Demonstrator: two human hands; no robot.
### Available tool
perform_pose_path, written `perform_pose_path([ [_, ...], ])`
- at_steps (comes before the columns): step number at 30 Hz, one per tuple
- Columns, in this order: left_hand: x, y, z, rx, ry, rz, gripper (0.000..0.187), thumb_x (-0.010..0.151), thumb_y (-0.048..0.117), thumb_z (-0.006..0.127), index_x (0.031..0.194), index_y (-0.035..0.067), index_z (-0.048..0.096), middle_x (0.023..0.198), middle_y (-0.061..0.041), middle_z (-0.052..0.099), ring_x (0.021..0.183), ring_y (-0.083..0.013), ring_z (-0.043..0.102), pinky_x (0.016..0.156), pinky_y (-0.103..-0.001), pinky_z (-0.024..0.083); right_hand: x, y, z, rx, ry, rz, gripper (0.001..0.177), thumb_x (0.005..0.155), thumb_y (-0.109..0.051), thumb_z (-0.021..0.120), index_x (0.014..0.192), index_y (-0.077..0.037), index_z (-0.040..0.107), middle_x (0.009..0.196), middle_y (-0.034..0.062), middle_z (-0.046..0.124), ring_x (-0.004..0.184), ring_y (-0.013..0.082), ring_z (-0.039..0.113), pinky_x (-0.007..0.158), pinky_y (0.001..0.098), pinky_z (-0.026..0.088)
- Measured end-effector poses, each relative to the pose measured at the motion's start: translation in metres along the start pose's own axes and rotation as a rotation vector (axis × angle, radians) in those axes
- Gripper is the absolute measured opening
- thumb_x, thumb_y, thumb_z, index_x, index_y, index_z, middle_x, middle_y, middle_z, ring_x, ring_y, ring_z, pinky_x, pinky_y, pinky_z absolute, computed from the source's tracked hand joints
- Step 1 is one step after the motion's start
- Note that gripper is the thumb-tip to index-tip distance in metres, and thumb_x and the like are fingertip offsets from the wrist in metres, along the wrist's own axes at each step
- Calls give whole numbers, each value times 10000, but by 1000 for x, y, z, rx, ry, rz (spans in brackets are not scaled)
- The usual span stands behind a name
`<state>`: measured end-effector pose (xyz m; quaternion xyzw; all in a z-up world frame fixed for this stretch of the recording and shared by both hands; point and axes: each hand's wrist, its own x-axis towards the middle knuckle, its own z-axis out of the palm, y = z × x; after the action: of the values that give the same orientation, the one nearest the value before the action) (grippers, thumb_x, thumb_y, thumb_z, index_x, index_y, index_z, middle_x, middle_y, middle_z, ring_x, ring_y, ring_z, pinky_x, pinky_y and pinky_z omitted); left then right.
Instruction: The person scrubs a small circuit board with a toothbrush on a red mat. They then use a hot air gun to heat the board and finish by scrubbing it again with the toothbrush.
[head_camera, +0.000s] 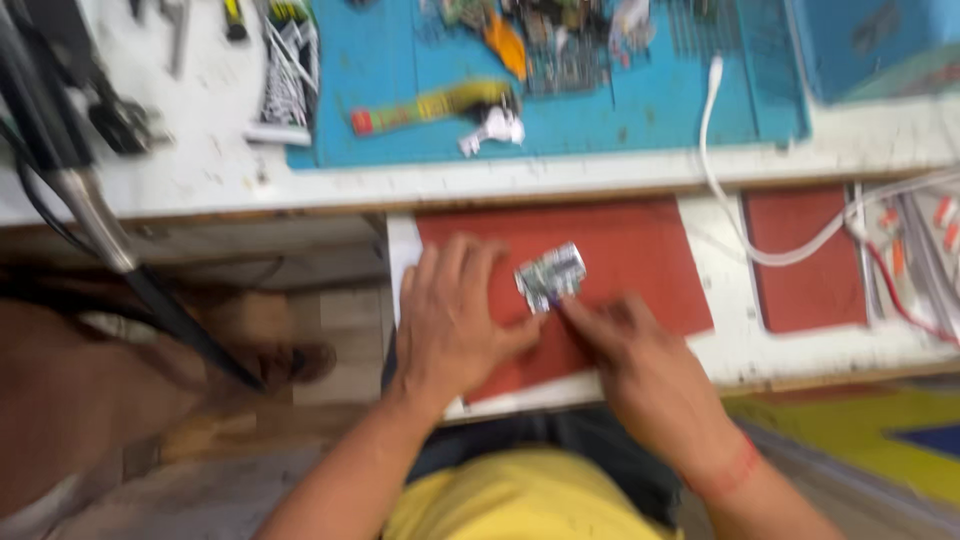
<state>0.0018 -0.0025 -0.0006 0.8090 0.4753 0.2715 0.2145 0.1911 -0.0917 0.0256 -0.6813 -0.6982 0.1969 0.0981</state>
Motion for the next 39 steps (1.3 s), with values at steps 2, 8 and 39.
perform_pose_path([
  [2, -1, -7, 6, 11, 9, 12, 712, 592, 348, 922, 1183, 70, 640, 1115, -88, 591, 999, -323, 547, 856, -471, 420, 17, 4, 16, -24, 31, -46, 617, 834, 41, 519, 1402, -185, 598, 1171, 197, 613, 765, 419, 652, 643, 505, 528],
  [8, -3, -1, 1, 16, -20, 57, 581, 631, 390, 927, 1112, 137, 721, 1044, -53, 588, 955, -280, 547, 768, -449, 398, 4, 10, -4, 54, 92, 107, 620, 856, 19, 552, 1411, -251, 611, 1004, 138, 616, 754, 348, 668, 636, 460, 535],
  [39, 1, 3, 3, 45, -5, 90, 441, 652, 355, 915, 1034, 169, 795, 1034, -13, 602, 927, -251, 532, 814, -427, 425, 2, 17, 2, 43, 86, 53, 637, 810, 10, 558, 1419, -176, 593, 1024, 174, 611, 735, 383, 667, 598, 469, 550],
])
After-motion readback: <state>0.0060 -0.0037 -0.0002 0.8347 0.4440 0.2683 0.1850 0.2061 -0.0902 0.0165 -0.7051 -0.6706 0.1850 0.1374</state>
